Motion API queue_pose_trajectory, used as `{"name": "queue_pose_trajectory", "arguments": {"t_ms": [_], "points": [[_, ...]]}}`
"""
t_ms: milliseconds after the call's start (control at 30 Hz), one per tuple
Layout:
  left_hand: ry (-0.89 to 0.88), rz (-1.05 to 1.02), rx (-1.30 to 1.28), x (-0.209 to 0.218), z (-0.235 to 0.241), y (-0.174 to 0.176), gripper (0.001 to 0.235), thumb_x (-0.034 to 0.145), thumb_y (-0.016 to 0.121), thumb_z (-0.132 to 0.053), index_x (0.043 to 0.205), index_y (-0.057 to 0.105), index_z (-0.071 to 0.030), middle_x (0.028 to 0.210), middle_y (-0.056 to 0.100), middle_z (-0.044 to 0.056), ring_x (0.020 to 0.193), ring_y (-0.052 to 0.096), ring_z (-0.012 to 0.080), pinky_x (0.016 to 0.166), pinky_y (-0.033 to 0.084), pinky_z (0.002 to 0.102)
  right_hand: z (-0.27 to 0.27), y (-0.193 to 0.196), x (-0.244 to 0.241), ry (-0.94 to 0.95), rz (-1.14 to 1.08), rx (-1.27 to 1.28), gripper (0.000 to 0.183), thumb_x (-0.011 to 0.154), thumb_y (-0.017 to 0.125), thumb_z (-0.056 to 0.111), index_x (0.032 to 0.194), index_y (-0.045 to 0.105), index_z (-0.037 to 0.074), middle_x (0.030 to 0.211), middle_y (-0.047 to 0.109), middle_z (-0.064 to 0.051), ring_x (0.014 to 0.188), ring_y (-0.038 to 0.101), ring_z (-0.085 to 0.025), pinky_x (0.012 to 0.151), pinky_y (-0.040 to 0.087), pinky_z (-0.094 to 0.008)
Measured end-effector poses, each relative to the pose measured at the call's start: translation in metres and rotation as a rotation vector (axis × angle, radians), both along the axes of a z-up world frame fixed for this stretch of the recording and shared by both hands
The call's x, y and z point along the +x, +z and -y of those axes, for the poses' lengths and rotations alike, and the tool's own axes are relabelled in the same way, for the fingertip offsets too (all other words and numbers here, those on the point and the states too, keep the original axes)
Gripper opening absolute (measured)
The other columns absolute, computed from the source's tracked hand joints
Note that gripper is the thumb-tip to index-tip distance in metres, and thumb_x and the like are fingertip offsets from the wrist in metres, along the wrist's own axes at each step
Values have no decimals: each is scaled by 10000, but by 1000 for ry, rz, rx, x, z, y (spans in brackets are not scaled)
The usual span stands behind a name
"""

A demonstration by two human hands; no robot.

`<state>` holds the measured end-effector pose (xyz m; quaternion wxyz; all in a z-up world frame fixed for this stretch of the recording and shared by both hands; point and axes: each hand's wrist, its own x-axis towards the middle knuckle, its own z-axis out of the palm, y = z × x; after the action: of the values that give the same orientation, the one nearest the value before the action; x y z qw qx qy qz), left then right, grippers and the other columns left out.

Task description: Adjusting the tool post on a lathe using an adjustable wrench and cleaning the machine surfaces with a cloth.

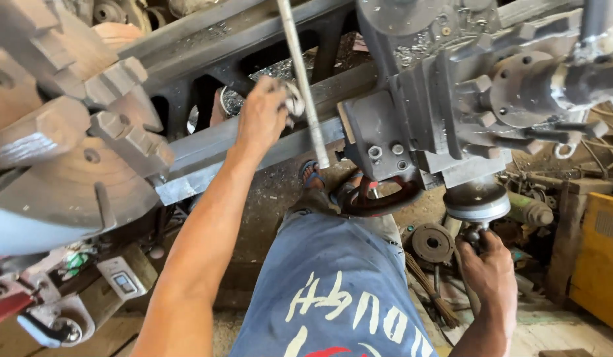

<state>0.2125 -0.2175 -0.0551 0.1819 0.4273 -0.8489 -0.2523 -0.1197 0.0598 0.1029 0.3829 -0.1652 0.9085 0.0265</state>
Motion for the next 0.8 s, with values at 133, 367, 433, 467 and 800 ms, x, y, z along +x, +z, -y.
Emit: {"name": "queue_pose_trajectory", "arguments": {"t_ms": [133, 367, 433, 467, 800], "points": [[716, -38, -45, 42, -1, -5, 157, 958, 714, -164, 1052, 701, -39, 1054, 579, 140, 978, 591, 319, 879, 448, 413, 1, -9, -13, 14, 5, -7, 479, 915, 598, 352, 1300, 664, 75, 1235, 703, -231, 1104, 651, -433, 931, 469, -570], [1323, -116, -312, 59, 64, -33, 93, 959, 455, -18, 1017, 519, 18, 1077, 517, 254, 1061, 528, 463, 918, 425, 494, 53, 36, -29, -21, 247, 227, 691, 875, 747, 332, 1493, 574, 76, 1442, 667, -161, 1323, 619, -348, 1089, 479, -489], [1368, -47, -128, 76, 103, -43, 81, 988, 501, -90, 1017, 562, -46, 999, 596, 193, 956, 592, 359, 772, 482, 458, 55, 37, -43, -31, 264, 220, 740, 880, 733, 321, 1538, 485, 93, 1430, 676, -203, 1325, 634, -370, 1157, 437, -510], [1398, 34, 67, 85, 117, -48, 81, 1017, 544, -164, 1016, 604, -111, 920, 674, 130, 851, 653, 255, 626, 538, 421, 52, 39, -50, -48, 284, 228, 797, 885, 719, 310, 1584, 395, 110, 1418, 684, -245, 1328, 649, -393, 1225, 394, -531], [1053, 421, -4, 56, 126, -18, 209, 871, 786, -153, 1072, 728, -152, 1149, 686, 155, 1097, 575, 354, 906, 463, 517, 5, 1, -152, -211, 114, -360, 335, 1159, 625, 254, 1178, 627, -81, 797, 582, -334, 612, 524, -423, 556, 463, -566]]}}
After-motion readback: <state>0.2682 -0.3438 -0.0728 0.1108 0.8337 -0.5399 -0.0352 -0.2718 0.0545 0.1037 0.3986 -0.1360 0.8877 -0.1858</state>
